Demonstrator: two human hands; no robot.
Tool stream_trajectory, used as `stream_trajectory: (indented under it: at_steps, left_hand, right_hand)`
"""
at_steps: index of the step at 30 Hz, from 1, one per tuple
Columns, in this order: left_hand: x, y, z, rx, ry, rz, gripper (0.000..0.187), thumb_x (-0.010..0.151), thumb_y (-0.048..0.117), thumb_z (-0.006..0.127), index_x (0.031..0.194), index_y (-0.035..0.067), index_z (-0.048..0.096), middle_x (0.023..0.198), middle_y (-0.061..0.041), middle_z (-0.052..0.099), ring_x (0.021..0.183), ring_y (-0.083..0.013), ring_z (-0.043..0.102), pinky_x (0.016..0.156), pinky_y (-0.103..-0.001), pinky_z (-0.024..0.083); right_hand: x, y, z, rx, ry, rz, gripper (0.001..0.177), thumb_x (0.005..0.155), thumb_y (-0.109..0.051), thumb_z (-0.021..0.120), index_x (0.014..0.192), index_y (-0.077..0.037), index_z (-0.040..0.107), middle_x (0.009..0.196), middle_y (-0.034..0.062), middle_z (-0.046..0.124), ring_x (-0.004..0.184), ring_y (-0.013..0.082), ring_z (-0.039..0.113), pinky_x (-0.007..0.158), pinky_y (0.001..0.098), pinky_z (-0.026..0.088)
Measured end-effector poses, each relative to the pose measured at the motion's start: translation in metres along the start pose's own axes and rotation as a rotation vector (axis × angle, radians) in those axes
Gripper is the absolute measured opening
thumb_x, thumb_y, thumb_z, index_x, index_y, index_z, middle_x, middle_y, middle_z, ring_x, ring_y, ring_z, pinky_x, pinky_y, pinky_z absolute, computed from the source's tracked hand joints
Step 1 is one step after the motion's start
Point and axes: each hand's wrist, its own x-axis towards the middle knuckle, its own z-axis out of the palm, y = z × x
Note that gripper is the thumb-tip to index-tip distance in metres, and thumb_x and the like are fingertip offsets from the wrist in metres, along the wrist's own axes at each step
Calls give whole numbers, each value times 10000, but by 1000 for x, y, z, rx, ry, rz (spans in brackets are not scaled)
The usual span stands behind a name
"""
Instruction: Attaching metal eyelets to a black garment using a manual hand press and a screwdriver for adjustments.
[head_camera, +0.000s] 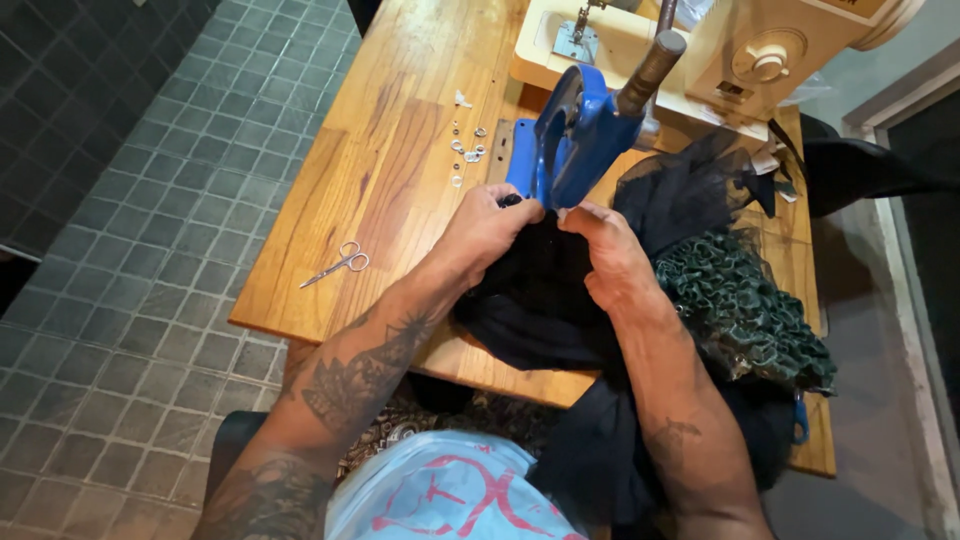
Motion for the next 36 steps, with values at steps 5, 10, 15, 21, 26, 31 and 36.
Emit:
stream_trajectory:
  at_steps: [5, 10, 15, 21, 26, 31, 36]
  left_hand:
    - [8, -8, -3, -70, -19, 17, 194, 677, 202, 778, 672, 77, 629, 545, -19, 494, 459, -105, 525, 395, -216, 409]
    - [4, -5, -1, -116, -60, 4, 224, 676, 213, 807, 695, 74, 632, 568, -23, 513, 488, -96, 537, 418, -211, 440]
    - [8, -12, -2, -123, -64, 6, 217, 660, 210, 817, 695, 78, 648, 567, -27, 516, 491, -93, 537, 424, -202, 436]
    - [11, -13, -2, -62, -61, 26, 203, 664, 208, 817, 713, 77, 670, 590, -28, 532, 517, -94, 529, 435, -208, 418]
    - [24, -22, -6, -24, -64, 142, 242, 653, 231, 835, 858, 128, 758, 763, -57, 640, 712, -136, 598, 596, -233, 473]
    - [15, -16, -12, 96, -150, 497, 212, 798, 174, 735, 1003, 175, 790, 1205, -118, 647, 1211, -281, 603, 1089, -401, 426]
    - [22, -26, -17, 152, -196, 583, 159, 865, 212, 719, 1011, 196, 780, 1321, -108, 635, 1303, -349, 546, 1144, -465, 369]
  right_hand:
    - [5, 12, -5, -52, 25, -41, 98, 759, -134, 736, 824, -66, 710, 660, 43, 525, 586, 103, 544, 531, 267, 434]
    - [17, 26, -14, -75, 29, -94, 103, 766, -162, 746, 837, -93, 717, 642, 18, 531, 550, 78, 562, 480, 220, 429]
    - [11, 26, -10, -64, 15, -127, 76, 767, -155, 754, 814, -109, 717, 640, -5, 555, 584, 57, 560, 537, 205, 433]
    - [0, 13, -6, -50, 0, -131, 90, 781, -187, 756, 774, -116, 701, 623, -11, 540, 593, 50, 559, 538, 215, 435]
    - [-9, 7, 1, -10, 6, -119, 89, 788, -160, 773, 769, -111, 702, 626, -14, 544, 608, 56, 559, 570, 222, 443]
    - [-5, 7, -1, 45, -36, -131, 117, 807, -129, 784, 787, -82, 679, 636, 14, 549, 614, 89, 579, 598, 261, 488]
    - [0, 13, -10, 43, -52, -116, 82, 804, -124, 756, 838, -61, 717, 710, 41, 587, 699, 112, 591, 691, 293, 517]
